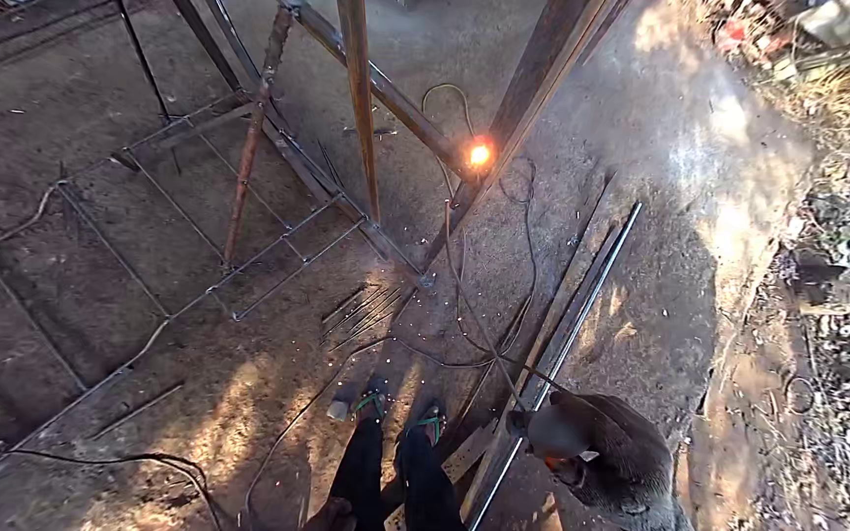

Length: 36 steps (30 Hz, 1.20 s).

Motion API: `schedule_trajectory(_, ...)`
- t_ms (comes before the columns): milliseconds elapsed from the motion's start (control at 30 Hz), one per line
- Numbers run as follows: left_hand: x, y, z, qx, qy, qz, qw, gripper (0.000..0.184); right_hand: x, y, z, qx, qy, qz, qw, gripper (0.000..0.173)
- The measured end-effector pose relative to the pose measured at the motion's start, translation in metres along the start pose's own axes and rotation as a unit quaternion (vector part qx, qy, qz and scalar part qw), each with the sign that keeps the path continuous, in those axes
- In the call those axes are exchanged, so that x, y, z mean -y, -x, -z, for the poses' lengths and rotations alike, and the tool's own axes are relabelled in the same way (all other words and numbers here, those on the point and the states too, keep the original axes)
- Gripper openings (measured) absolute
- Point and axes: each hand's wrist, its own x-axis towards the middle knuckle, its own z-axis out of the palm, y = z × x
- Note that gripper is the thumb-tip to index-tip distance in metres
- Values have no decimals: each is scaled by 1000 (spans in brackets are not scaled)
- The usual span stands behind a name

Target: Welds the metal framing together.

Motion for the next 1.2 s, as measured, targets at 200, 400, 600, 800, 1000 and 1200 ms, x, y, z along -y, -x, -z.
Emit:
schedule_trajectory(200, 7, 0, -3, -4, 14, 8, 1000, 38, 0, 7, -11, 10, 7, -32, 999, 58)
schedule_trajectory(400, 19, -3, -8, -9, 16, 9, 1000, 37, -3, 5, -19, 24, 9, -52, 998, 61)
schedule_trajectory(600, 17, 1, -8, -8, 22, 16, 1000, 38, -6, 4, -28, 34, 15, -71, 997, 59)
schedule_trajectory(800, 14, 3, -8, -11, 20, 22, 1000, 37, -8, -3, -31, 29, 8, -66, 997, 59)
schedule_trajectory(1000, 17, 1, -9, -13, 15, 18, 1000, 38, -10, -8, -33, 28, 10, -73, 997, 59)
schedule_trajectory(1200, 9, 3, -5, -12, 24, 49, 998, 36, -10, -8, -36, 12, -30, -80, 996, 52)
